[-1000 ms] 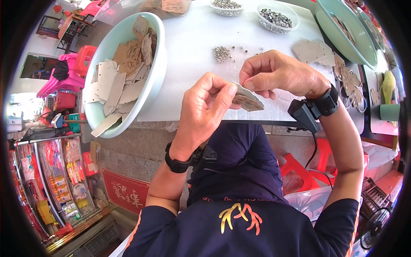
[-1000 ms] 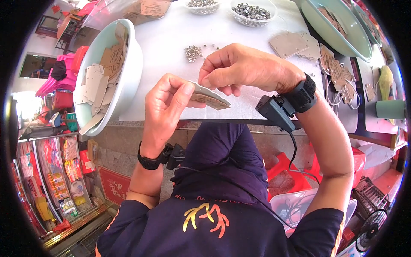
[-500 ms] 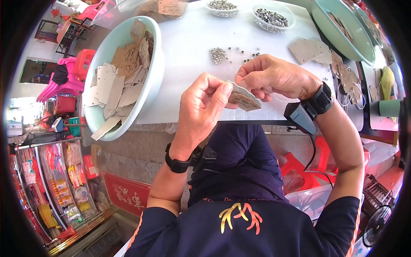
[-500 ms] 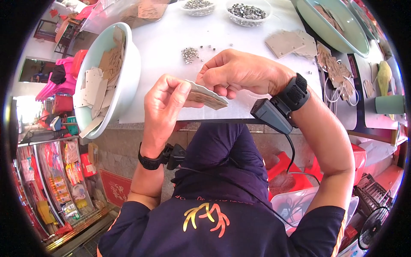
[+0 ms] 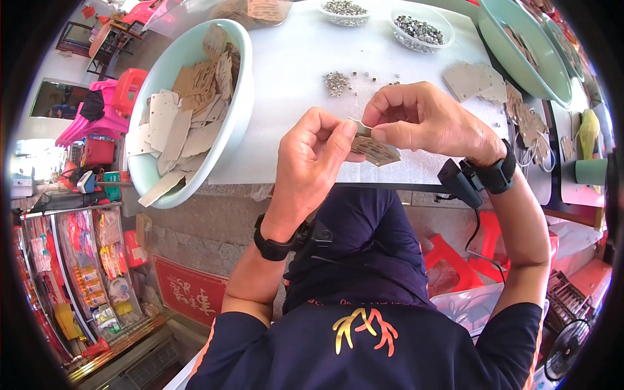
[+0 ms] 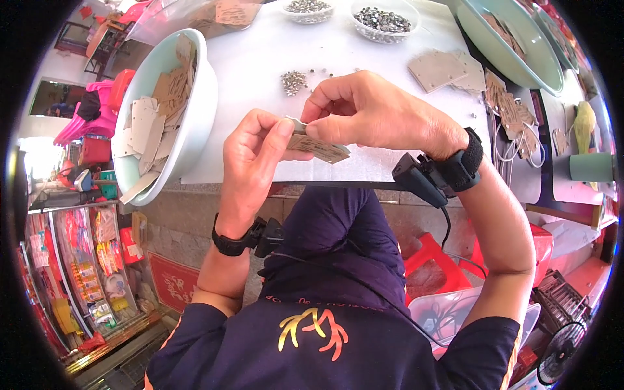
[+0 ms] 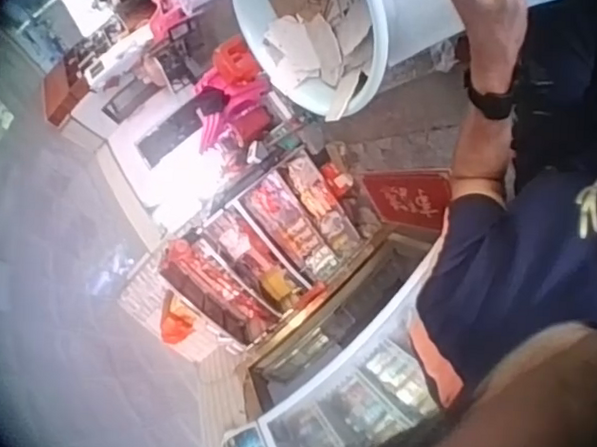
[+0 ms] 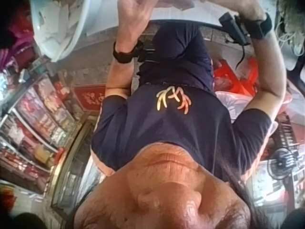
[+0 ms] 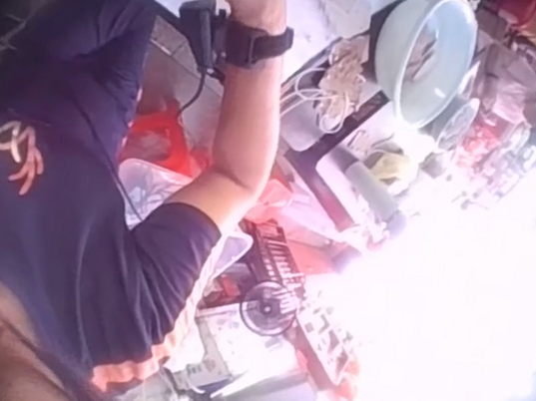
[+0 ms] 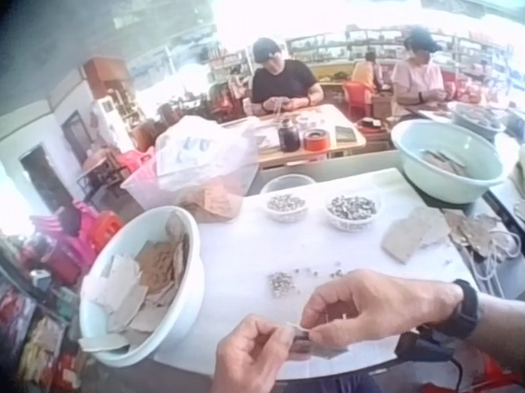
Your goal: Assembling small leather shoe labels by inserting metal studs into pre-punched holes.
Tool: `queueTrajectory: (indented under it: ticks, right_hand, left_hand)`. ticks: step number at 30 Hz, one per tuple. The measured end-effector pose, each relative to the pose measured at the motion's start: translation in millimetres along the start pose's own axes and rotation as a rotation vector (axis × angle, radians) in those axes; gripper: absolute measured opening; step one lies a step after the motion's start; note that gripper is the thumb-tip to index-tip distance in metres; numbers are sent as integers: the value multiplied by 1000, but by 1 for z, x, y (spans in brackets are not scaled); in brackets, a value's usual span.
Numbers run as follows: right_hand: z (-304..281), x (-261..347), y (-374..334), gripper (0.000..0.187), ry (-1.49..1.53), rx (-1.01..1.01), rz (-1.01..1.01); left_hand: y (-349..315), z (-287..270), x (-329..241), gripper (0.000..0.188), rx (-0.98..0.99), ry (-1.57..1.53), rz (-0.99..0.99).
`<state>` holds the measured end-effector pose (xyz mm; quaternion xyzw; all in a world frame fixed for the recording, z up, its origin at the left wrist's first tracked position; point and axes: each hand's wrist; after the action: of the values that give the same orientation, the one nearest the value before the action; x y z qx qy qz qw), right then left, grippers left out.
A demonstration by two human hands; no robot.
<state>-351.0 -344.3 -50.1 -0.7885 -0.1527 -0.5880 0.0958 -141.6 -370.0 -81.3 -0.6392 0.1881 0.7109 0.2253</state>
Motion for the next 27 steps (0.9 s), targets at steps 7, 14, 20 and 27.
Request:
queueTrajectory:
  ticks: [7,14,20,27]
  right_hand:
    - [-2,12,0,27,20,4,125]
    - [0,-3,-6,25,100,0,18]
    - [-4,2,-4,20,113,22,48]
    - [7,0,-8,24,-131,-40,-82]
  left_hand:
    - [-1,2,1,15,-35,-53,-5]
    - [-1,1,5,17,-1,-32,41]
    - [1,4,5,15,-33,-77,54]
    - [5,4,4,20,-63,-39,24]
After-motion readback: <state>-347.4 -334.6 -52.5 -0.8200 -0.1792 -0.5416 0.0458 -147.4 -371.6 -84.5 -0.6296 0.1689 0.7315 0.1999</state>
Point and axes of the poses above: each hand's wrist, its own y-axis towards the middle knuckle, its own z-axis out of the palm, x = y × z, and after that the axes turned 6 degrees about -z, right-handed
